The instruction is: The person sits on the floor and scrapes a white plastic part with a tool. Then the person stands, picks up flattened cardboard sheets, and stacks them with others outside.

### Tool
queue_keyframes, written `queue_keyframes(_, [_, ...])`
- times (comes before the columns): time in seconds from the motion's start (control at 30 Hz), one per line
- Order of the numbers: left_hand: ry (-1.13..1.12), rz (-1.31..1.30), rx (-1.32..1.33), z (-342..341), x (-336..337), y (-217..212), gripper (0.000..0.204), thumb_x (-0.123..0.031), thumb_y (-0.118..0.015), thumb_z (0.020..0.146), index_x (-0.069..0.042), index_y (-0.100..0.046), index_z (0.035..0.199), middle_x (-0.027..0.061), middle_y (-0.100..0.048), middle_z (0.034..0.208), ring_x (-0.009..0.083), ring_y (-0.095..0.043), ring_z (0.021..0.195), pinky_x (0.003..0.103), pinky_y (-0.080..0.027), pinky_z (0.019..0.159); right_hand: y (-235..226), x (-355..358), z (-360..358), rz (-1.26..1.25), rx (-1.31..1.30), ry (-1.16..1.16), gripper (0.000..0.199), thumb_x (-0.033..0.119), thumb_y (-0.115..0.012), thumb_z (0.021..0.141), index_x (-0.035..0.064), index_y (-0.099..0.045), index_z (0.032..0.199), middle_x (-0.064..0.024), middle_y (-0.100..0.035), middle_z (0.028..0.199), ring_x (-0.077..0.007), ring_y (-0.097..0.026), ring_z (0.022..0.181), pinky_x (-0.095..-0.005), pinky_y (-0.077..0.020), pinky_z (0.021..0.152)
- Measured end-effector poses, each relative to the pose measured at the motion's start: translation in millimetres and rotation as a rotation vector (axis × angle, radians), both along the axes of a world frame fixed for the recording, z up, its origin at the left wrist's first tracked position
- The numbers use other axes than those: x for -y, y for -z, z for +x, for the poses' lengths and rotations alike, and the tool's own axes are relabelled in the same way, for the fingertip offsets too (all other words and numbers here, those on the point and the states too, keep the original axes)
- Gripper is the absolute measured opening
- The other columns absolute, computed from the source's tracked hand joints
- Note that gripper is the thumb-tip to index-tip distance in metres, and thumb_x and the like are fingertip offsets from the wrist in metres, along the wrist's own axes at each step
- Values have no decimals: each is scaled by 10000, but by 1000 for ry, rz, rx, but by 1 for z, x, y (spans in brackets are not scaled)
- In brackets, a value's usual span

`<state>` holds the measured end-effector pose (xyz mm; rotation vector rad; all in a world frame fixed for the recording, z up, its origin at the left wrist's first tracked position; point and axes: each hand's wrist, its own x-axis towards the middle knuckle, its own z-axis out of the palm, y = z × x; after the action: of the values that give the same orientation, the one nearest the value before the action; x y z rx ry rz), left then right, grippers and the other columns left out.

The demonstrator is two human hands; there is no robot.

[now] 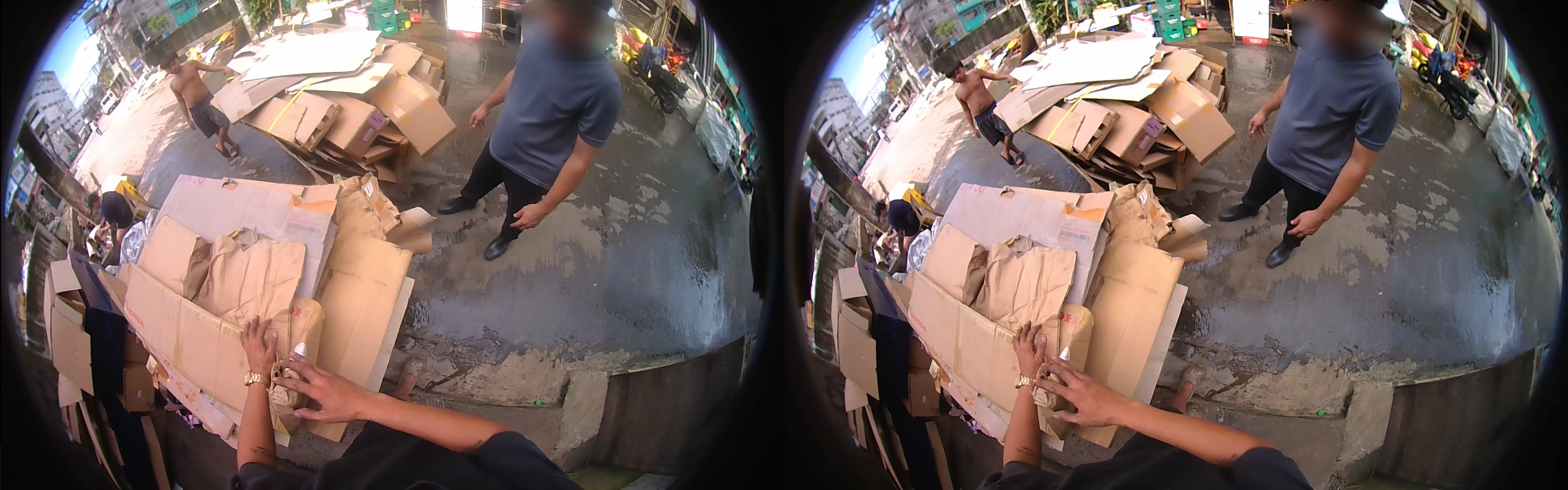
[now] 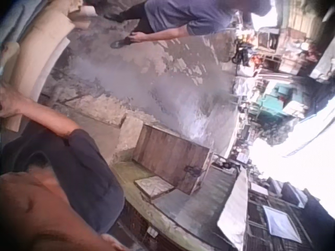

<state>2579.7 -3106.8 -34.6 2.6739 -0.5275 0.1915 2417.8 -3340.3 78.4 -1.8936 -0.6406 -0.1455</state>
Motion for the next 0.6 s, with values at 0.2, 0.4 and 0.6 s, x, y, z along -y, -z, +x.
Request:
queue_keyframes(0.2, [-42,-73,-58,-9,9,-26,367,-320,-632,865,-109,-648,1165,171,-542,1333,400,-416,1275,522,-274,1099,-7,133,29,37,-46,185,463,241,-694,875,100,-565,1297,-143,-500,1352,-328,-482,1268,-416,-438,1028])
queue_keyframes(0.4, [-271,-107,-355,40,17,-54,383,-272,-720,806,-36,-677,1104,179,-678,1097,354,-625,1021,435,-489,902,32,335,68,25,-387,751,239,140,-688,872,5,-673,1069,-131,-688,991,-218,-680,893,-334,-535,782])
queue_keyframes(0.6, [-235,160,-257,113,110,-127,335,-209,-690,842,-33,-647,1124,176,-693,960,331,-644,866,425,-513,764,88,500,81,-31,-538,1008,235,131,-666,891,-13,-660,1077,-85,-701,901,-132,-648,817,-276,-514,733])
